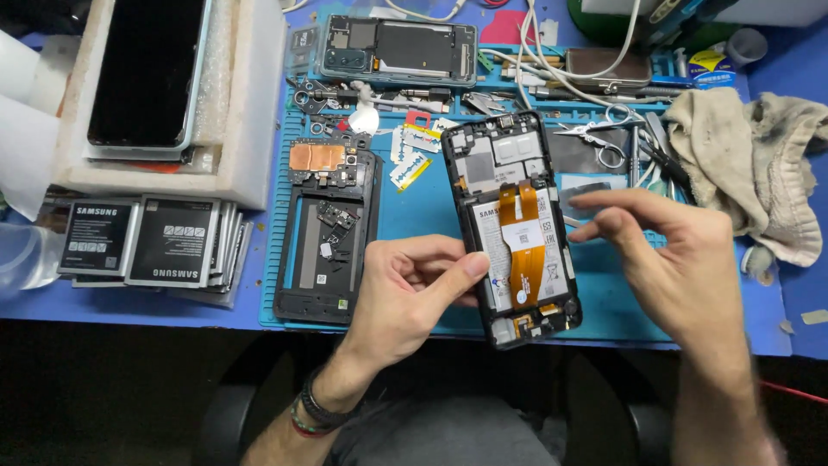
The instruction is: Installing a small internal circuit board and connecting ribbon cables inside a disassembled smartphone.
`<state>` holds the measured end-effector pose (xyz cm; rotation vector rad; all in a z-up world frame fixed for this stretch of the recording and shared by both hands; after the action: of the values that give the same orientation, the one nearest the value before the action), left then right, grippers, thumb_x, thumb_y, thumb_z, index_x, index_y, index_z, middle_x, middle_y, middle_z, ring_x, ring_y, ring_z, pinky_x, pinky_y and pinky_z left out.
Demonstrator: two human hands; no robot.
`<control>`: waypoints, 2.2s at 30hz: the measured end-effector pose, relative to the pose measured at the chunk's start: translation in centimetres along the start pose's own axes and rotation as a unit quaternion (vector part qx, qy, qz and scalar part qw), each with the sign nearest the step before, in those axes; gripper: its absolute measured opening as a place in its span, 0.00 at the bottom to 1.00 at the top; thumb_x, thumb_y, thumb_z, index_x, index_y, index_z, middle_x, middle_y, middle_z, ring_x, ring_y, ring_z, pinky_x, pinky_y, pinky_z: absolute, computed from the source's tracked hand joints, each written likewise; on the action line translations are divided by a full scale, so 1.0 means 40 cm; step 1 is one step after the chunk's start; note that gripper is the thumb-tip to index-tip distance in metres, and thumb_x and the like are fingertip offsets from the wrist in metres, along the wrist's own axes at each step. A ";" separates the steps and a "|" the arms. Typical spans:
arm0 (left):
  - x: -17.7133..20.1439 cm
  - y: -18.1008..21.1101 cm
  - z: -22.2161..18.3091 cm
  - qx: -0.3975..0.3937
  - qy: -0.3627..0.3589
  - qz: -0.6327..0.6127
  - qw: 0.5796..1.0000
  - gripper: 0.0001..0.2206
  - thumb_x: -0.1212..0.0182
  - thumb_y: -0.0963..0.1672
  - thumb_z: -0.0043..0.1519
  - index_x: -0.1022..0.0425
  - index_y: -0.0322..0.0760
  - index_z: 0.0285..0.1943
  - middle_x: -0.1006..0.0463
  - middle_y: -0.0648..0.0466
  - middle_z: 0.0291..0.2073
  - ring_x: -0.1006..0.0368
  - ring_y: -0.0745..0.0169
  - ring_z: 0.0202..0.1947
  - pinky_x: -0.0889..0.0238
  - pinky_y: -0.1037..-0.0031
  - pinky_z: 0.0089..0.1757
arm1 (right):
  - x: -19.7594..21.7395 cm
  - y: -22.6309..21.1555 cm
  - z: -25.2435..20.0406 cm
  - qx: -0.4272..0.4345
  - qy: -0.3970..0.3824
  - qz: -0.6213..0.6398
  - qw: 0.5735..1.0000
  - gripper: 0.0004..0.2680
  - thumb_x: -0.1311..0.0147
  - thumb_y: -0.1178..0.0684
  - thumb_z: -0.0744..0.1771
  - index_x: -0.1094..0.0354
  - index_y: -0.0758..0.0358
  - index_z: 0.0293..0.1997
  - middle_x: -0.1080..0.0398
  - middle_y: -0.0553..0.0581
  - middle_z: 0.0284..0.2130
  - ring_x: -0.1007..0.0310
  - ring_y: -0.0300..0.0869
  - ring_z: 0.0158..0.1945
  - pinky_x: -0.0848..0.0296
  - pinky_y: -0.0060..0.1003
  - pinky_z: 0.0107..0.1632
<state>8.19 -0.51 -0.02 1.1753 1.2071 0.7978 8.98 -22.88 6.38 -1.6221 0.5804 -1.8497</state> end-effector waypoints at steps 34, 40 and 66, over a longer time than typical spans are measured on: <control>0.020 0.098 0.054 -0.060 0.038 0.055 0.996 0.09 0.34 0.46 0.64 0.18 0.34 0.38 0.16 0.54 0.28 0.15 0.67 0.30 0.11 0.75 0.31 | -0.057 0.099 0.050 -0.062 -0.076 0.309 0.946 0.04 0.36 0.55 0.69 0.27 0.61 0.40 0.26 0.48 0.32 0.28 0.31 0.36 0.28 0.22 0.43; 0.014 0.118 0.037 -0.108 0.019 0.051 0.993 0.11 0.35 0.46 0.66 0.22 0.37 0.32 0.20 0.57 0.24 0.22 0.74 0.24 0.18 0.83 0.31 | -0.075 0.107 0.067 -0.079 -0.088 0.340 0.933 0.04 0.37 0.54 0.69 0.27 0.62 0.42 0.27 0.48 0.34 0.29 0.31 0.36 0.32 0.20 0.40; 0.001 0.143 0.027 -0.103 0.021 0.122 0.987 0.10 0.32 0.45 0.64 0.19 0.37 0.29 0.17 0.57 0.22 0.22 0.75 0.23 0.29 0.85 0.29 | -0.048 0.043 0.080 -0.076 -0.151 0.257 0.951 0.06 0.42 0.59 0.70 0.25 0.73 0.47 0.22 0.60 0.38 0.23 0.41 0.40 0.23 0.30 0.44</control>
<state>9.92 0.70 5.42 1.1530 0.9975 1.1093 12.55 -22.60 4.32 -1.6152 0.9209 -1.1774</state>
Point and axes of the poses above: each hand's wrist, its own z-axis towards the middle knuckle, its own x-axis out of the back of the hand, y = z × x, the point moved 8 cm from there along z, towards the middle knuckle
